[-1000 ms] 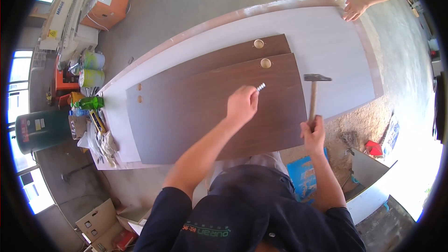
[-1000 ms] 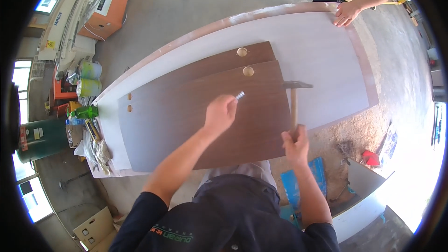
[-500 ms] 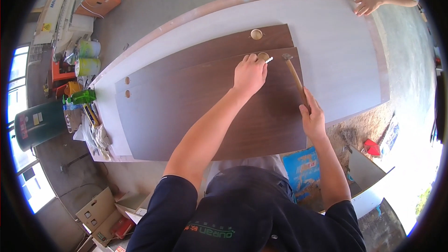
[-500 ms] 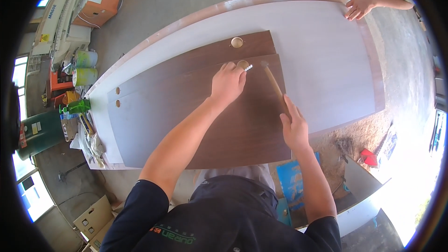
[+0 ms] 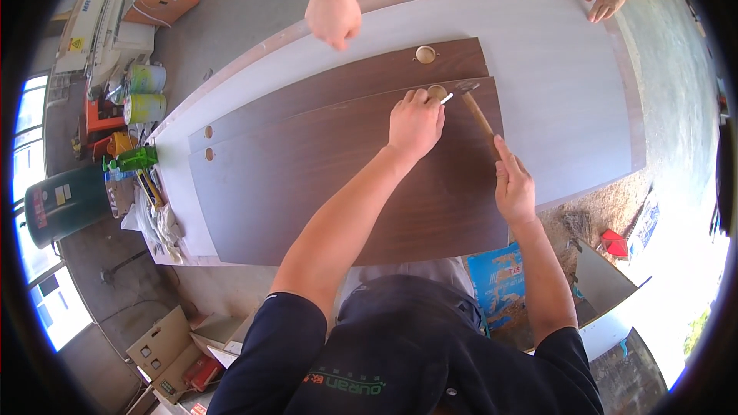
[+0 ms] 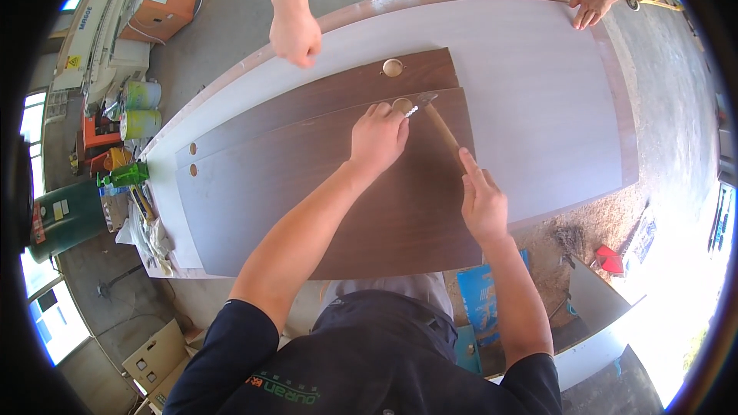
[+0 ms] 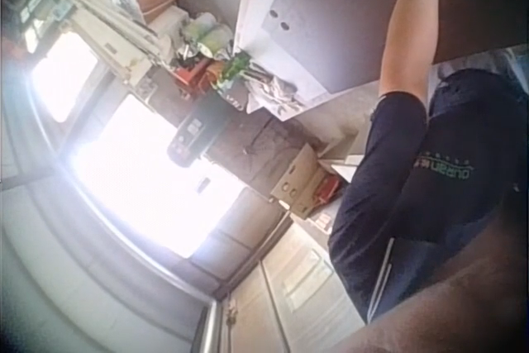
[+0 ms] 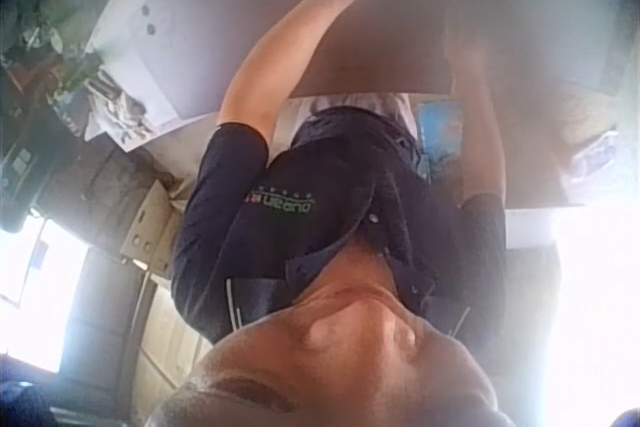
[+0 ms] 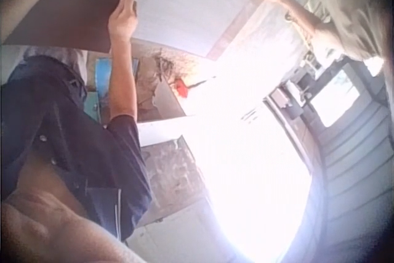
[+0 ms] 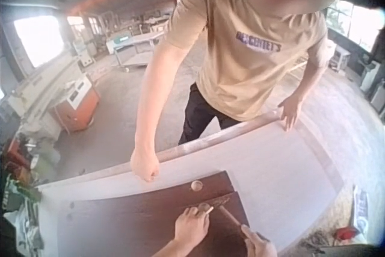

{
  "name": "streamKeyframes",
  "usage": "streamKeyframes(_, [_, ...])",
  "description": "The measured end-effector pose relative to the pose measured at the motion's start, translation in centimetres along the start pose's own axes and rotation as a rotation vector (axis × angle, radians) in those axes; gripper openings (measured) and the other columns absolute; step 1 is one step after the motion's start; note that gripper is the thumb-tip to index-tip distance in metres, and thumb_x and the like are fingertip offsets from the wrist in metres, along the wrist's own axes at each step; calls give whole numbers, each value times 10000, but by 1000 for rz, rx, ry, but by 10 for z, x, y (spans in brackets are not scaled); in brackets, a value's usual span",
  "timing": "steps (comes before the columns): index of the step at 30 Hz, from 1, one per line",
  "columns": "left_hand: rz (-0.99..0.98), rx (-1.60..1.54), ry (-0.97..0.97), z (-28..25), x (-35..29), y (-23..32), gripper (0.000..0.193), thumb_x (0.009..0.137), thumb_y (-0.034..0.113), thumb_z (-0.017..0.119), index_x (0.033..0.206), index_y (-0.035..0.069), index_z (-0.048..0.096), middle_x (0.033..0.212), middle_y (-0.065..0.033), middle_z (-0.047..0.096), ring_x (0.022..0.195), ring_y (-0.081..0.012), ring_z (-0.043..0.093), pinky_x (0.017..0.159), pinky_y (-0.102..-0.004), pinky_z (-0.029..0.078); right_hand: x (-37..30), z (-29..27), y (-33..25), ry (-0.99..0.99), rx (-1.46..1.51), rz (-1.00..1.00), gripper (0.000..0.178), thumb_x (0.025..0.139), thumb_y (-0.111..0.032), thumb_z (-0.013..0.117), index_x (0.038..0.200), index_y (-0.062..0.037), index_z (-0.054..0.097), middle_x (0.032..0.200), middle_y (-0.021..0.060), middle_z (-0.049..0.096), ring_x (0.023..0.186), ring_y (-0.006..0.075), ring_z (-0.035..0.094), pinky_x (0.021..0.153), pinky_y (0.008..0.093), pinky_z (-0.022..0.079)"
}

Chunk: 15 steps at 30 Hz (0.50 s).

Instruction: The person places wooden boards on a table, hammers plastic anchors into holes using a hammer, applies sealant into the holes using a caulking gun, and presses caps into the holes by hand.

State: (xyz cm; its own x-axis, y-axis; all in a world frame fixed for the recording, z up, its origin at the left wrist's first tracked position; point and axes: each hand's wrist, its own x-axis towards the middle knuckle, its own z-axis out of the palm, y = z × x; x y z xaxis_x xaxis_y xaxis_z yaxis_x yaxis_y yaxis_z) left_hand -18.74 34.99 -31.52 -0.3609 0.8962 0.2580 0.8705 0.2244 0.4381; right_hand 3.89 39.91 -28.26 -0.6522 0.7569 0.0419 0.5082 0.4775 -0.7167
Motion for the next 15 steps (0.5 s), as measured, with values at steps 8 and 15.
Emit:
streamKeyframes(8, [-8,10,1,3,1,1,122,817,116,636,934,106,602,782,-49,544,778,-249,579,628,-390,498,5,-10,-7,31,-34,-40,459,910,-14,523,1351,-141,533,869,143,629,731,306,632,668,363,509])
streamKeyframes(15, [12,19,10,2,-3,1,107,812,118,643,909,85,609,782,-51,537,772,-244,575,618,-379,496,12,-20,-15,133,-17,-100,472,905,-36,536,1351,-192,529,878,128,636,749,305,651,639,402,524])
